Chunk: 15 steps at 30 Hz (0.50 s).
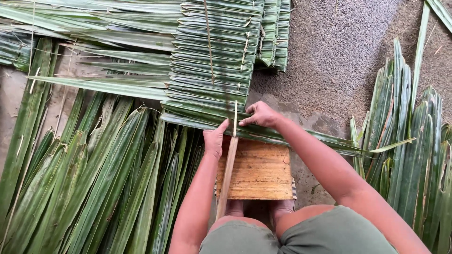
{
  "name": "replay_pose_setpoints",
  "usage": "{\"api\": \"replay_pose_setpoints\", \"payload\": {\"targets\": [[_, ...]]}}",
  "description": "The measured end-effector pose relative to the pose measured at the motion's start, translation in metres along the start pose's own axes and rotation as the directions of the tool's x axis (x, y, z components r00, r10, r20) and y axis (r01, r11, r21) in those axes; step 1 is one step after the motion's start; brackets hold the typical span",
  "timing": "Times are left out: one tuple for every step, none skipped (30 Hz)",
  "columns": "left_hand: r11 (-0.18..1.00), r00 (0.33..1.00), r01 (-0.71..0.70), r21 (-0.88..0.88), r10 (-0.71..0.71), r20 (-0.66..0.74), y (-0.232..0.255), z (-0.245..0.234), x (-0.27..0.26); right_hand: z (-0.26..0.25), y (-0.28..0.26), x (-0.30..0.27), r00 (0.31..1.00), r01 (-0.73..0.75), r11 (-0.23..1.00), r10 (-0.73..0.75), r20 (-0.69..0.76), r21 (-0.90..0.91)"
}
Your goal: Weaving palm leaves onto a wooden stick to create a thatched panel
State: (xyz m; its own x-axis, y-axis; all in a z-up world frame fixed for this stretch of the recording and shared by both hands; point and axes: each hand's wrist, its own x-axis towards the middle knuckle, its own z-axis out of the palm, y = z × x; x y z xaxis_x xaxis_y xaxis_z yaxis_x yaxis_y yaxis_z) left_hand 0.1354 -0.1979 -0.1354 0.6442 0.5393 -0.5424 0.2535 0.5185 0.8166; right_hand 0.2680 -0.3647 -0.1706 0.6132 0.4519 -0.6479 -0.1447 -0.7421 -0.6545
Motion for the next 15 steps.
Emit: {"api": "replay_pose_setpoints", "payload": {"targets": [[1.0, 1.0, 0.001, 0.001, -0.001, 0.005, 0.002, 0.005, -0.005, -0.002, 0.0, -0.001, 1.0, -0.002, 1.0, 0.002, -0.004, 0.001], [1.0, 0.999, 0.003, -0.02, -0.004, -0.032, 0.005, 0.008, -0.01, -0.003, -0.001, -0.001, 1.0, -0.002, 1.0, 0.002, 0.003, -0.002], [0.999, 0.998, 0.005, -0.041, -0.008, -0.069, 0.007, 0.011, -0.015, -0.003, -0.002, -0.002, 1.0, -0.002, 1.0, 0.002, 0.01, -0.006], [0.999, 0.998, 0.008, -0.038, -0.01, -0.067, 0.007, 0.009, -0.014, -0.003, -0.001, -0.001, 1.0, -0.005, 1.0, 0.005, 0.009, -0.003], [0.999, 0.997, -0.014, -0.034, 0.011, -0.071, 0.006, 0.008, -0.013, -0.004, 0.0, 0.0, 1.0, 0.001, 1.0, -0.001, 0.009, -0.024], [0.999, 0.997, -0.034, -0.029, 0.031, -0.075, 0.006, 0.008, -0.013, -0.004, 0.001, 0.001, 1.0, 0.006, 0.999, -0.006, 0.009, -0.046], [0.999, 0.997, -0.03, -0.027, 0.028, -0.072, 0.004, 0.006, -0.012, -0.011, -0.018, -0.016, 1.0, 0.002, 0.999, -0.002, 0.008, -0.043], [0.999, 0.995, -0.038, -0.015, 0.037, -0.089, 0.001, 0.005, -0.011, -0.018, -0.038, -0.034, 0.999, 0.032, 0.992, -0.029, 0.019, -0.121], [0.999, 0.993, -0.046, -0.003, 0.045, -0.106, -0.001, 0.005, -0.011, -0.025, -0.057, -0.051, 0.998, 0.062, 0.978, -0.056, 0.033, -0.198], [0.999, 0.994, -0.041, -0.003, 0.041, -0.105, -0.013, 0.0, -0.005, -0.031, -0.06, -0.058, 0.998, 0.057, 0.979, -0.051, 0.033, -0.198], [1.0, 0.994, -0.028, -0.001, 0.027, -0.103, -0.025, -0.004, 0.001, -0.036, -0.063, -0.064, 0.997, 0.037, 0.988, -0.027, 0.07, -0.152], [1.0, 0.995, -0.018, -0.001, 0.018, -0.103, -0.036, -0.007, 0.009, -0.043, -0.067, -0.069, 0.994, 0.021, 0.994, -0.009, 0.109, -0.109], [1.0, 0.994, -0.018, -0.003, 0.018, -0.103, -0.015, 0.003, 0.003, -0.049, -0.068, -0.072, 0.994, 0.021, 0.994, -0.009, 0.109, -0.111], [0.999, 0.993, -0.024, 0.034, 0.028, -0.117, 0.004, 0.009, -0.006, -0.05, -0.066, -0.078, 0.972, -0.087, 0.996, 0.078, 0.22, 0.031], [0.997, 0.991, -0.029, 0.07, 0.038, -0.131, 0.023, 0.015, -0.015, -0.051, -0.065, -0.084, 0.93, -0.208, 0.965, 0.144, 0.338, 0.159]]}}
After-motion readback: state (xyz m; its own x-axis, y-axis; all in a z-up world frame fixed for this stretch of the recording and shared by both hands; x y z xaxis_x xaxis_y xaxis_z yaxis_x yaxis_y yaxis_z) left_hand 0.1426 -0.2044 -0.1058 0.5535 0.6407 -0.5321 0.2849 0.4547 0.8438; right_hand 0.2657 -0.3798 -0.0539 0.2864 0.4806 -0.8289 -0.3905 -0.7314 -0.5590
